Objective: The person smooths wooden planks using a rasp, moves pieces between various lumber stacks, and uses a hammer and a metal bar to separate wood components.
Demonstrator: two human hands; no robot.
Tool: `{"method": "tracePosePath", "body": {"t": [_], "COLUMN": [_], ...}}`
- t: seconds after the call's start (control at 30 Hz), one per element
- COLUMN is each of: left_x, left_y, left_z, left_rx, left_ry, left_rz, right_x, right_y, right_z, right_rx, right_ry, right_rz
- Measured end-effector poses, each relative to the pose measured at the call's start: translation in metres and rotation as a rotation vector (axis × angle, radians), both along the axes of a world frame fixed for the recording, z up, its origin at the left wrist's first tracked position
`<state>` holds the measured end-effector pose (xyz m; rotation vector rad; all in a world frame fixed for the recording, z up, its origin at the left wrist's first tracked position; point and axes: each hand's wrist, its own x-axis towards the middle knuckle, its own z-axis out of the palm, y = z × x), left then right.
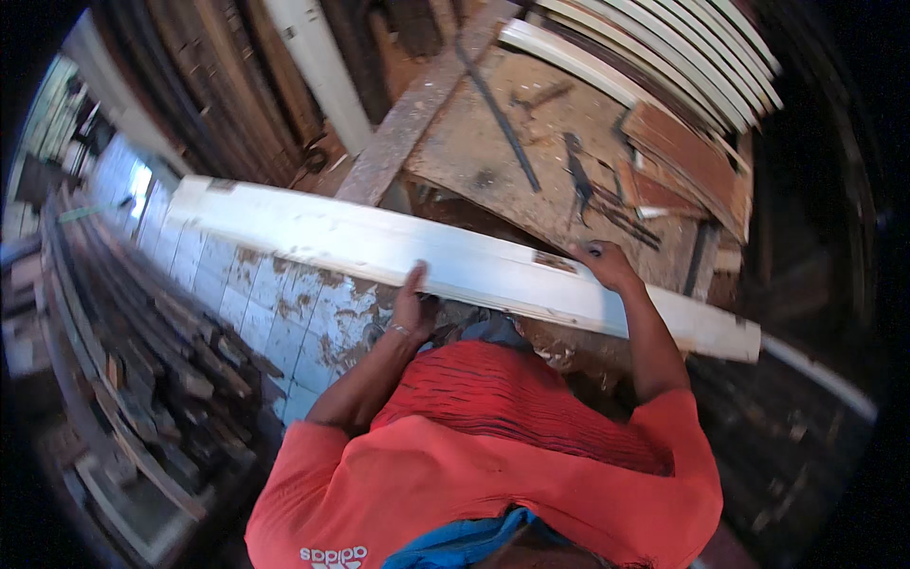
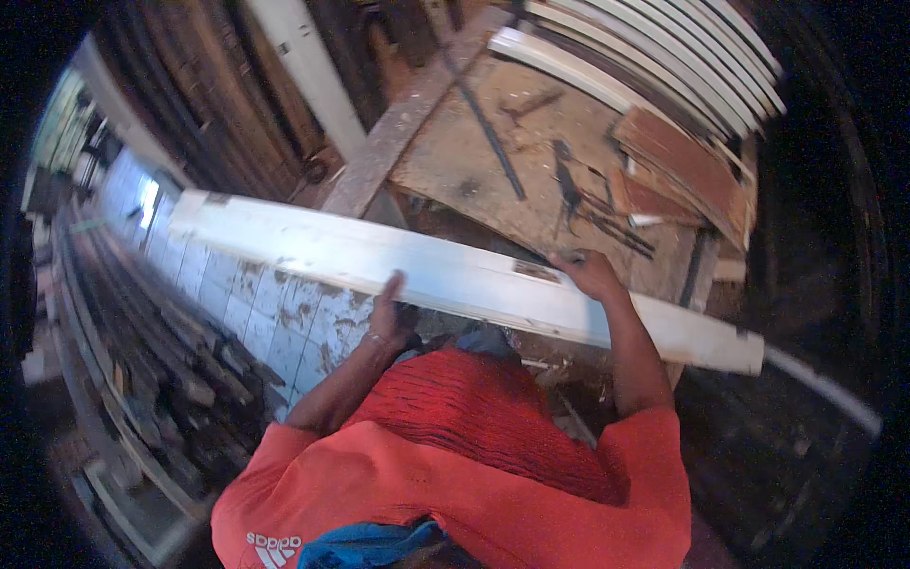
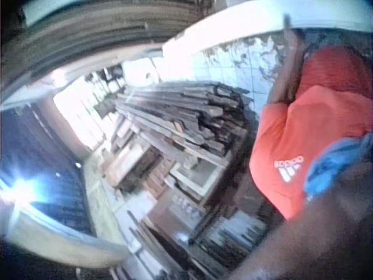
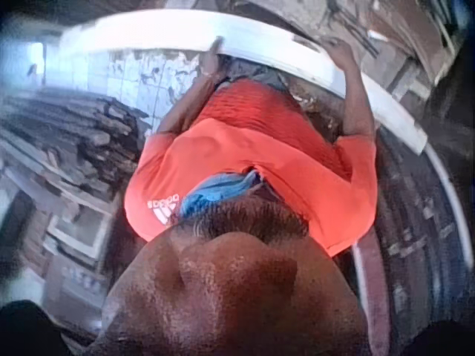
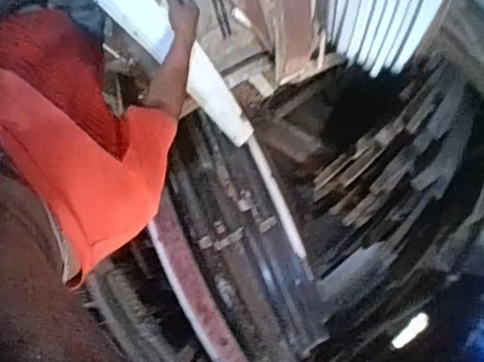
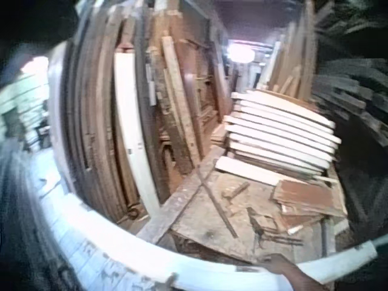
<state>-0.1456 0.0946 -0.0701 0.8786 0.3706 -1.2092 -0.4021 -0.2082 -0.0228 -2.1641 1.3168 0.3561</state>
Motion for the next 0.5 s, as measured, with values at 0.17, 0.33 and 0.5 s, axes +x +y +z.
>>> {"method": "tracePosePath", "body": {"t": [0.17, 0.33, 0.5], "left_x": [-0.025, -0.012, 0.019], "left_y": [-0.037, -0.019, 0.045], "left_z": [-0.006, 0.009, -0.042], "left_rx": [0.031, 0.175, 0.325], "left_ry": [0.055, -0.137, -0.826], "left_rz": [-0.269, -0.391, -0.609], "right_x": [0.051, 0.163, 0.188], "right_y": [-0.057, -0.048, -0.076], "right_z": [-0.075, -0.081, -0.113], "right_rx": [-0.160, -0.293, -0.437], "right_ry": [-0.403, -0.283, -0.130], "right_rz": [-0.087, -0.013, -0.095]}}
